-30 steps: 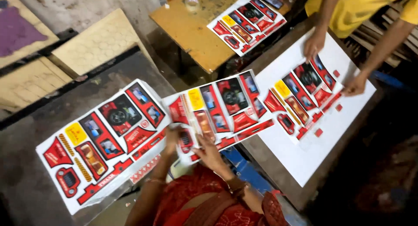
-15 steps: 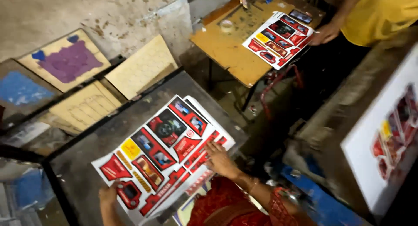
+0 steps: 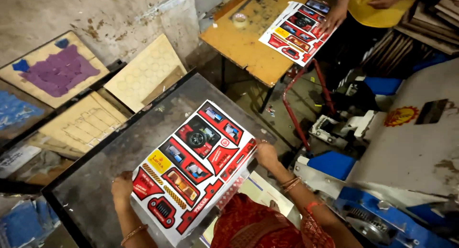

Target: The recorder is organizing large printed cardboard sheets and feeding them into an industrial printing or cutting machine.

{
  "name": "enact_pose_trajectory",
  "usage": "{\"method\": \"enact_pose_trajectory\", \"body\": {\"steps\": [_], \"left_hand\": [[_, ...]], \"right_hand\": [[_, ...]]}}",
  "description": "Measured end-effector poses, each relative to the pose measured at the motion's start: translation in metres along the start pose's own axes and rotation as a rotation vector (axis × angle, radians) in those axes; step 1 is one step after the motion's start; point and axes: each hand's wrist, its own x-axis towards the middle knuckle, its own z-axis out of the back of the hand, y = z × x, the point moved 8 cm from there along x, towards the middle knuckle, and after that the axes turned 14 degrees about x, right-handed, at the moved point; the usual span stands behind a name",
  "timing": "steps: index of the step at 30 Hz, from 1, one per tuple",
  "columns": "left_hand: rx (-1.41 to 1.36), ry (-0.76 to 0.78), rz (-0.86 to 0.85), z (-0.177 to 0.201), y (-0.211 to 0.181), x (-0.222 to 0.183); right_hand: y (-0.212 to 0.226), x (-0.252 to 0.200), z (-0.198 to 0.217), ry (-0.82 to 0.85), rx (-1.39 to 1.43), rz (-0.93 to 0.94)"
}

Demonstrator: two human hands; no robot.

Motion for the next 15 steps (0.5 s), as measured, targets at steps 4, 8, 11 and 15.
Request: {"method": "enact_pose_trajectory", "body": {"steps": [4,8,11,15], "left_hand": [[0.167,0.023,0.054,-0.011,0.01,0.027],[0.198,-0.286,0.095,0.026,-0.062,-0.03],[0.214,-0.516,0.108,0.024,-0.141,-0.078],[0.206,-0.563,-0.274,-0.007,-0.308,-0.142]], "right_hand": [[0.001,-0.003,0.013,-0.011,0.053,-0.038],[-0.011,-0.034,0.046,-0.031,0.179,-0.067],[-0.071,-0.074,0.054,-0.162,0.319,0.014],[-0.228,-0.139,0.087,-0.371,0.606,-0.238]]}}
